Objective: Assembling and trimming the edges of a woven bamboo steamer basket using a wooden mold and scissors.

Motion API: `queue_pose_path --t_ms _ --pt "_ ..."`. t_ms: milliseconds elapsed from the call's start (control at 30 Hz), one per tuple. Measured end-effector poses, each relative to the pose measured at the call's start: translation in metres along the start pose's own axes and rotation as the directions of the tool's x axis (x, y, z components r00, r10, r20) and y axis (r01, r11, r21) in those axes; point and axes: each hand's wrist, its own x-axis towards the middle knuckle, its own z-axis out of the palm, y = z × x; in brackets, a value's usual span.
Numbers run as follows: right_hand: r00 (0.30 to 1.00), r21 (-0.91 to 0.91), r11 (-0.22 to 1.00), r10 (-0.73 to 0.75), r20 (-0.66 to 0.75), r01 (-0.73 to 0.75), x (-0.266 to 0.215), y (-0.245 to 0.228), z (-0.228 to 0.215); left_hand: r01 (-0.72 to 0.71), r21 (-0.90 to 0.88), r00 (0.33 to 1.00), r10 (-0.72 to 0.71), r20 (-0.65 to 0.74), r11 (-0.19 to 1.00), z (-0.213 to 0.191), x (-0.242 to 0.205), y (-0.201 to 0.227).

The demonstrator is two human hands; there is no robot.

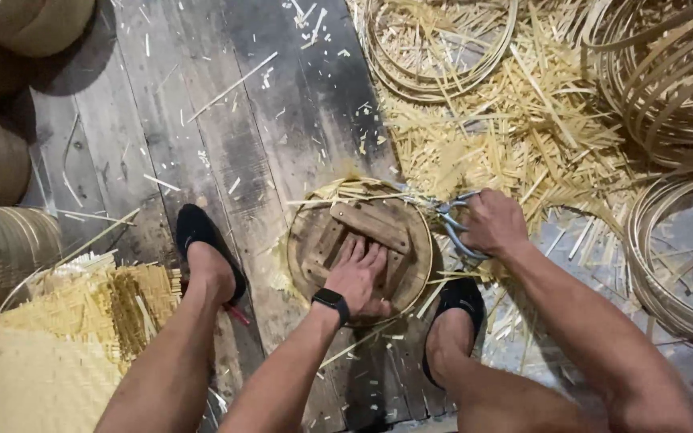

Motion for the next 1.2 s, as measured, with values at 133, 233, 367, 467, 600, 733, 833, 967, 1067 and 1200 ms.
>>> queue_pose_path --t_ms 133,233,367,467,600,733,833,967,1067,1200 --pt "0.999 -0.057 0.998 0.016 -0.035 -0.018 0.003 -0.028 -0.035 -0.004 -0.010 1.000 0.004 -0.003 1.000 0.003 0.000 -0.001" --pt "0.999 -0.111 0.994 0.012 -0.044 -0.017 0.010 -0.037 -0.045 -0.003 -0.002 1.000 0.003 -0.017 1.000 -0.001 0.003 0.000" --pt "0.979 -0.053 0.995 0.098 0.178 -0.090 0.008 -0.020 -0.030 0.013 0.016 1.000 -0.013 0.017 1.000 -0.002 -0.002 0.006" --pt "0.947 -0.038 0.992 0.123 0.298 -0.117 0.016 -0.011 -0.043 -0.004 0.045 1.000 0.002 0.031 0.999 -0.002 0.000 0.003" --pt "0.956 0.089 0.988 0.100 0.275 -0.128 0.009 -0.007 -0.056 -0.003 0.041 0.999 0.001 0.039 0.999 -0.007 -0.006 0.008" --pt "0.993 0.180 0.978 0.100 0.059 -0.109 -0.034 -0.025 -0.045 0.021 0.071 1.000 -0.022 0.019 0.997 -0.002 -0.003 0.011" --pt "0.988 0.096 0.983 0.156 0.021 -0.157 -0.055 -0.039 -0.028 0.019 0.099 0.999 -0.016 -0.029 0.995 0.008 0.000 0.011" --pt "0.964 0.085 0.960 0.262 0.048 -0.266 -0.081 -0.035 0.012 0.168 0.054 0.930 -0.140 -0.339 0.984 0.051 -0.006 0.018" --pt "0.957 0.131 0.948 0.286 0.042 -0.289 -0.067 -0.019 0.004 0.386 -0.135 0.679 -0.380 -0.628 0.913 0.049 0.025 0.024" --pt "0.981 0.114 0.974 0.190 0.041 -0.194 -0.057 -0.016 -0.029 0.524 -0.627 0.362 -0.817 -0.448 0.576 0.014 0.070 0.046"
